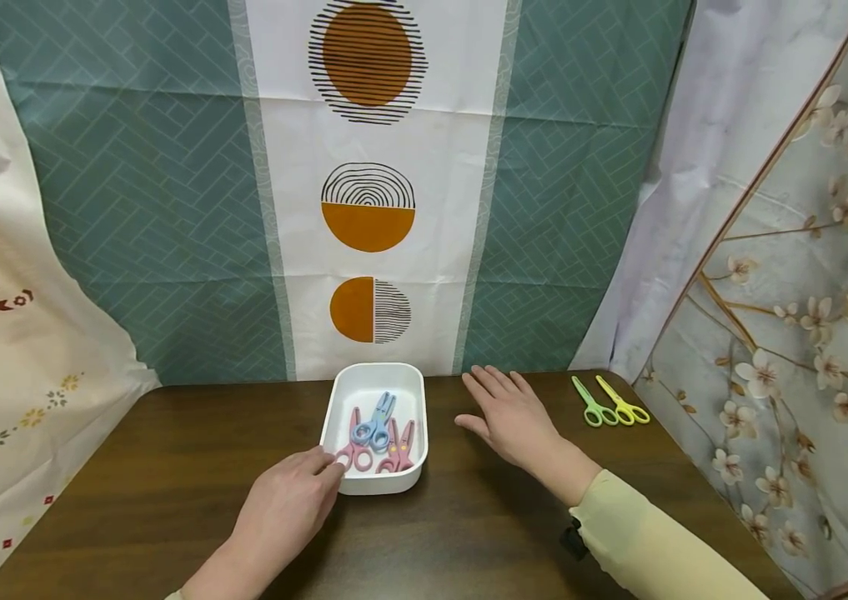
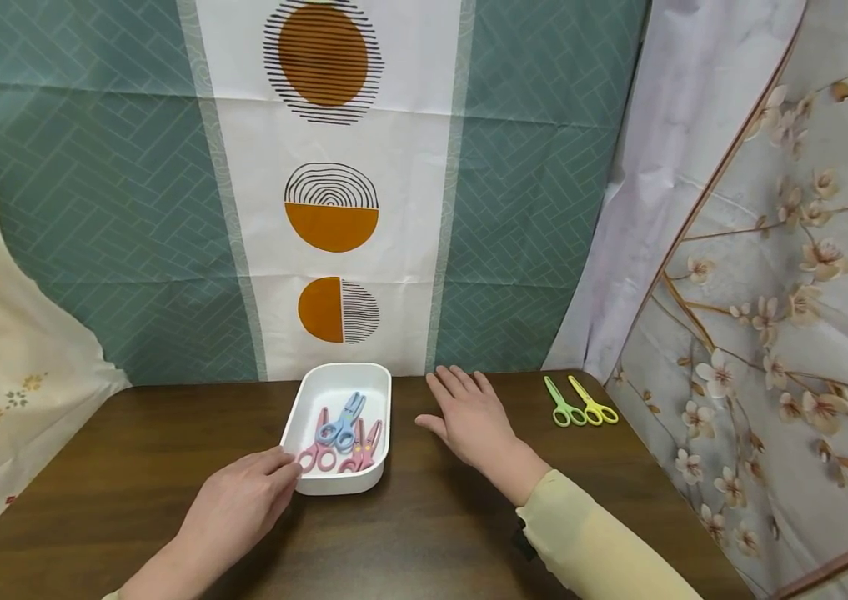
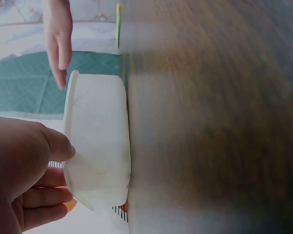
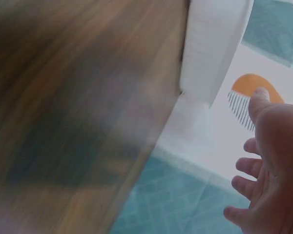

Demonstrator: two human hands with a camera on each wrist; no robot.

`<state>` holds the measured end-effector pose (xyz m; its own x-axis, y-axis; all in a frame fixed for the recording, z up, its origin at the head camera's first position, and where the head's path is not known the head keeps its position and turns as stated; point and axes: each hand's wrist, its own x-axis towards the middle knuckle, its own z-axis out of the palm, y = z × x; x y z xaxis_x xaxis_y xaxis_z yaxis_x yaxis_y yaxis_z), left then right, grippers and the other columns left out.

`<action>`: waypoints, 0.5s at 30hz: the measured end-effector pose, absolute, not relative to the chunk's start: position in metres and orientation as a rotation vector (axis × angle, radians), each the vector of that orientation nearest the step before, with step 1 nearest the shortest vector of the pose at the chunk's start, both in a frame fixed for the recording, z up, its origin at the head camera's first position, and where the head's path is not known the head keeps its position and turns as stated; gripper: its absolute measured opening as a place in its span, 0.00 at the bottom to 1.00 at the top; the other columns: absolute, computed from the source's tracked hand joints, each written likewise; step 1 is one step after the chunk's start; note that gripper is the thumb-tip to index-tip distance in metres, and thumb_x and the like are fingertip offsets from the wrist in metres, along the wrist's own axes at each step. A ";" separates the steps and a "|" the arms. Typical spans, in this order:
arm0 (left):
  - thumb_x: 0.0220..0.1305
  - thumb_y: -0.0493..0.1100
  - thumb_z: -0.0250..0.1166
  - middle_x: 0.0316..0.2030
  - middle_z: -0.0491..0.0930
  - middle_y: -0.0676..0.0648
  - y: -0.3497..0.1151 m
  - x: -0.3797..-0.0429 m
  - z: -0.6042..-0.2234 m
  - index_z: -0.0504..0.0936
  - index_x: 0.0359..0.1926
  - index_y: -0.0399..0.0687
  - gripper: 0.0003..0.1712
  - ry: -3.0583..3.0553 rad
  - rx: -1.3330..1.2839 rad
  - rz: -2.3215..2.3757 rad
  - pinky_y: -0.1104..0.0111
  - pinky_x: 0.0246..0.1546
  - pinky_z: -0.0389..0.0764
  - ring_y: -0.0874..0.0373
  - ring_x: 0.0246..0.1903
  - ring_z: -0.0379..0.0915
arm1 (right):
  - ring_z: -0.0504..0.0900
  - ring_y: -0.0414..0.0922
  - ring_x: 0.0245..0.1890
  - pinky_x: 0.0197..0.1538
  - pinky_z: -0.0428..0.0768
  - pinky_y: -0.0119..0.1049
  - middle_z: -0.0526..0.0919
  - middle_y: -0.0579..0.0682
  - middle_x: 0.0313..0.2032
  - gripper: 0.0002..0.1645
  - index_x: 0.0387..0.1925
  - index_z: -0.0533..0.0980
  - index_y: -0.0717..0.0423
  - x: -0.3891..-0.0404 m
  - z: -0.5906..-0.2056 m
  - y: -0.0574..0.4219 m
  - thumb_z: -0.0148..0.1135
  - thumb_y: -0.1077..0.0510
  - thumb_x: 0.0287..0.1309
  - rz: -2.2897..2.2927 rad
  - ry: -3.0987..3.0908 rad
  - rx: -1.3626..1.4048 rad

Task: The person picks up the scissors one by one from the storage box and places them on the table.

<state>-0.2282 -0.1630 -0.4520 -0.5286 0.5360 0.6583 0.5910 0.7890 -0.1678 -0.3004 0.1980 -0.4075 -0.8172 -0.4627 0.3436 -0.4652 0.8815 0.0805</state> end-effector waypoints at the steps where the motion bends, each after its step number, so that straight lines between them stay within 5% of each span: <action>1: 0.51 0.36 0.82 0.35 0.83 0.52 -0.163 -0.228 -0.452 0.87 0.36 0.49 0.13 -2.246 -0.832 -0.099 0.62 0.35 0.87 0.55 0.33 0.81 | 0.65 0.59 0.82 0.82 0.60 0.63 0.68 0.59 0.81 0.46 0.83 0.67 0.55 -0.301 -0.406 0.193 0.59 0.32 0.79 0.018 -2.694 0.697; 15: 0.51 0.36 0.83 0.34 0.83 0.51 -0.164 -0.227 -0.452 0.87 0.36 0.49 0.14 -2.238 -0.826 -0.097 0.62 0.33 0.86 0.55 0.31 0.80 | 0.69 0.58 0.79 0.80 0.63 0.62 0.71 0.58 0.79 0.45 0.81 0.70 0.55 -0.296 -0.399 0.127 0.59 0.31 0.78 0.000 -2.654 0.835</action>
<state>-0.2271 -0.1638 -0.4519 -0.5219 0.5328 0.6662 0.5887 0.7901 -0.1708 -0.2961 0.1268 -0.3994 -0.7618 -0.5543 0.3352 -0.5543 0.8256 0.1053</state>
